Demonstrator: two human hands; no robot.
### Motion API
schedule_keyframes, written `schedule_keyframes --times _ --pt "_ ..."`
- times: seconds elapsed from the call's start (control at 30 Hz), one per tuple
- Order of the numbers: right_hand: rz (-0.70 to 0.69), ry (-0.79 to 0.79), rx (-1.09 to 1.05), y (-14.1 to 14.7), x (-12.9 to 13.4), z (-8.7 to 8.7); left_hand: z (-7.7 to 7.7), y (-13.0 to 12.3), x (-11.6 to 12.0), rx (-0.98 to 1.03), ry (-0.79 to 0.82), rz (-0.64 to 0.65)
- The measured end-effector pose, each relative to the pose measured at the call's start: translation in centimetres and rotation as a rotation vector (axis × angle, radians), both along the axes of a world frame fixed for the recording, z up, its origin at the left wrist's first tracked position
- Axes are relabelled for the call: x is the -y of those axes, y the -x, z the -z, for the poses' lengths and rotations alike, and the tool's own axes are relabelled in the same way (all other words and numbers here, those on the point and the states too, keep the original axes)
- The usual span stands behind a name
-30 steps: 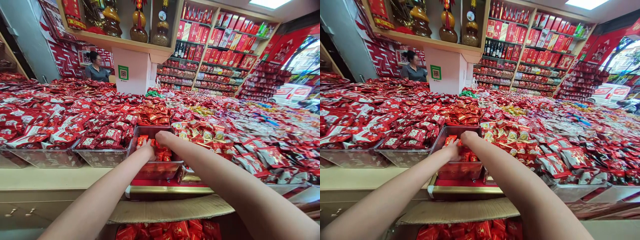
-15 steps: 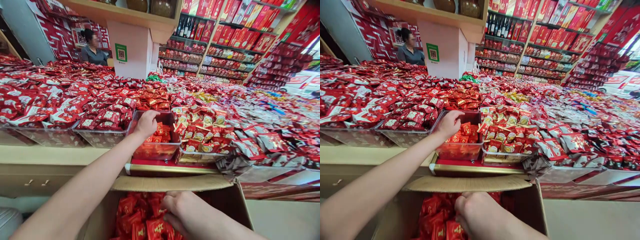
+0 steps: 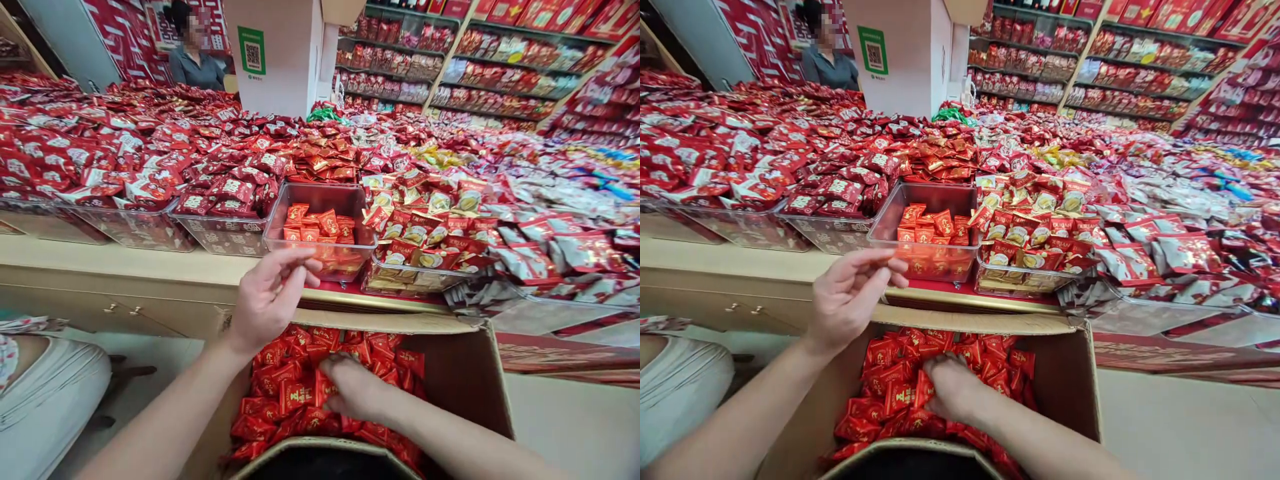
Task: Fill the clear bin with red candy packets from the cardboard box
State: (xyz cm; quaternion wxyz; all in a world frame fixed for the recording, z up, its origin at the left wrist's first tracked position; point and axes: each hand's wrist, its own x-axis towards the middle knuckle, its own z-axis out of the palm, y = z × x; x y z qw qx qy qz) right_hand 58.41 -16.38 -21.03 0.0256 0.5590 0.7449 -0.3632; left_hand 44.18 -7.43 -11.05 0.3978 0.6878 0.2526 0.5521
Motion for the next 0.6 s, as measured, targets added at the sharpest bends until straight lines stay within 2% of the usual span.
schedule_keyframes --times 0.1,0.17,0.23,0.3,0.4,0.5,0.6 --pt "0.254 0.036 -0.386 -0.8 -0.2 -2.7 1.2 1.9 1.9 -0.047 0.255 0.014" --pt "0.333 0.063 -0.675 -0.9 -0.2 -4.4 1.4 2.7 3.0 -0.188 0.431 0.068" --pt "0.368 0.051 -0.847 -0.7 -0.1 -5.7 1.3 3.0 3.8 -0.365 0.542 0.151" --pt "0.387 0.053 -0.921 -0.3 -0.2 -6.6 0.9 2.7 4.1 -0.502 0.550 0.189" --pt "0.443 0.149 -1.110 0.2 -0.6 -7.1 0.7 1.9 3.9 -0.583 0.480 0.102" --pt "0.567 0.253 -1.301 0.3 -1.0 -7.3 1.0 1.3 3.3 -0.508 0.521 0.058" --pt "0.624 0.272 -1.316 0.0 -1.0 -7.4 1.2 1.0 2.9 -0.386 0.564 0.050"
